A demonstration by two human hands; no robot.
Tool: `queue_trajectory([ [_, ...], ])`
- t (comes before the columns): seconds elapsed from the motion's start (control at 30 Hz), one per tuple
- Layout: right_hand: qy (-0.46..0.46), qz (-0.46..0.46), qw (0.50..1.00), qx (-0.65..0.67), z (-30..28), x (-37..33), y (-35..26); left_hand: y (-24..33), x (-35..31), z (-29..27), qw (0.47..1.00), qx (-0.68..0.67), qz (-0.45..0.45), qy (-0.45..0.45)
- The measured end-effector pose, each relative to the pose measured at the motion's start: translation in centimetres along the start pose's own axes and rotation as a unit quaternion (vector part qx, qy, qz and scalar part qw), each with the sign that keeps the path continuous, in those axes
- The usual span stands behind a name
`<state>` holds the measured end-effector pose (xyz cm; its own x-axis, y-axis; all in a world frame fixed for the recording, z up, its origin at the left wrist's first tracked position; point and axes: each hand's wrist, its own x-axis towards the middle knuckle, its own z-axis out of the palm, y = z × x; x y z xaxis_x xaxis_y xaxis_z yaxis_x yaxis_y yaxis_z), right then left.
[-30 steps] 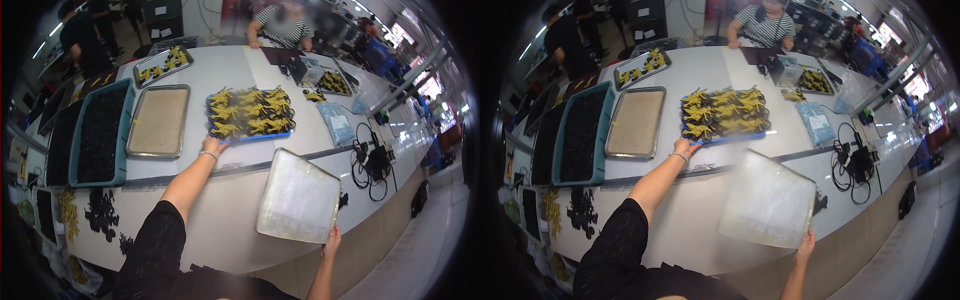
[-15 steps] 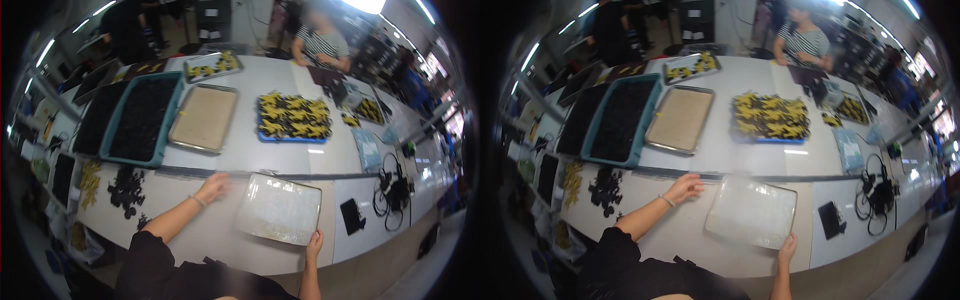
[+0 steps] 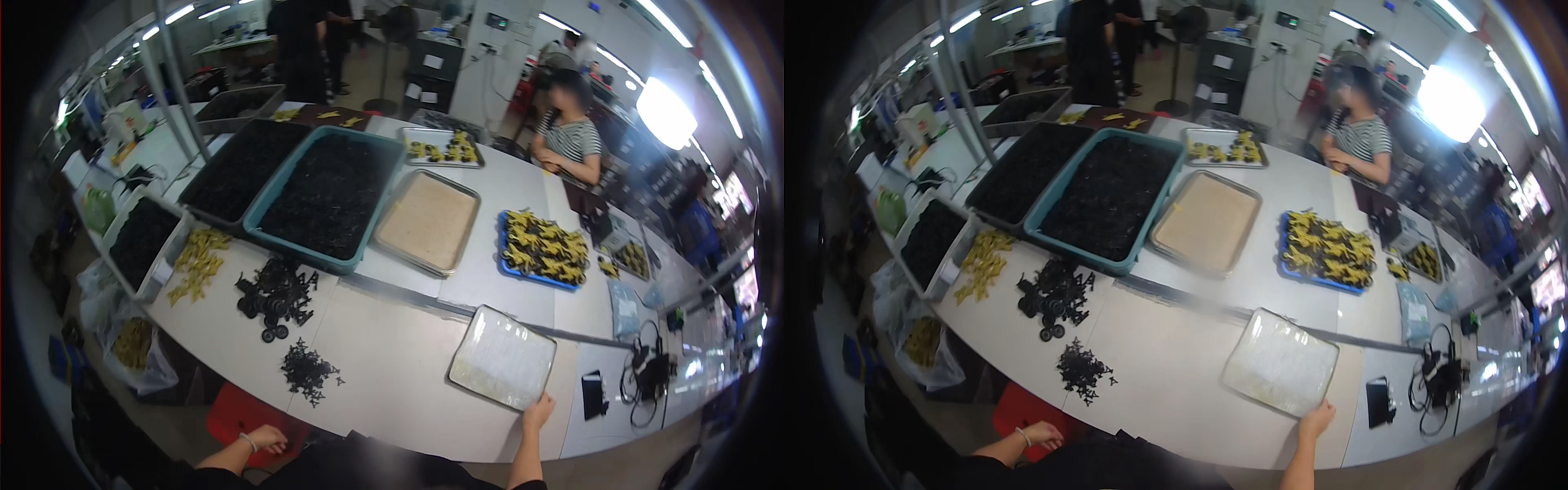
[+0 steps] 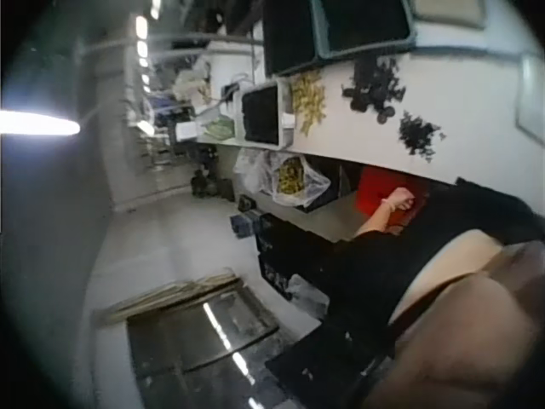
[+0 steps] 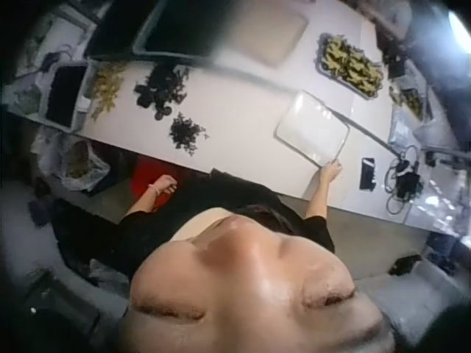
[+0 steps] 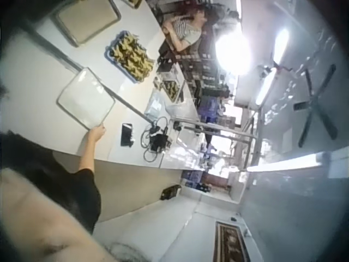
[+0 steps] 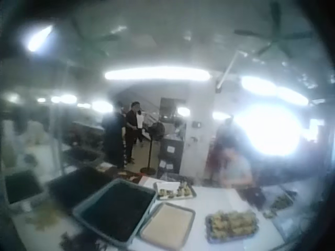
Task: The person transfers assembled toy motorcycles onto a tray, arranges motorcycle components on the table, and assembles toy motorcycles by attaching wheels, handlebars, and frame pieces together by hand.
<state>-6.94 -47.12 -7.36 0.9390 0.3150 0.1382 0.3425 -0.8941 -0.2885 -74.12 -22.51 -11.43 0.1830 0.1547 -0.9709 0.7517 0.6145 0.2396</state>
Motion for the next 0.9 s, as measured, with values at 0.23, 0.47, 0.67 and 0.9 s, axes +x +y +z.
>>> queue_trajectory([
  [0.23,-0.08,-0.234,0.959,0.137,3.6,-8.3,-16.2,-7.1,5.9,-6.9,0.927,0.372,0.052,0.002],
  [0.47,-0.071,-0.255,0.958,0.109,7.7,-18.0,-19.8,-8.8,15.3,-12.3,0.836,0.539,0.088,-0.048],
  [0.67,-0.111,-0.284,0.951,0.058,7.6,-20.0,-17.8,-1.6,15.8,-5.0,0.868,0.49,0.078,0.025],
  [0.9,-0.195,-0.451,0.86,0.135,4.3,-26.0,-20.4,-7.9,10.7,-1.8,0.927,0.347,0.025,0.143],
])
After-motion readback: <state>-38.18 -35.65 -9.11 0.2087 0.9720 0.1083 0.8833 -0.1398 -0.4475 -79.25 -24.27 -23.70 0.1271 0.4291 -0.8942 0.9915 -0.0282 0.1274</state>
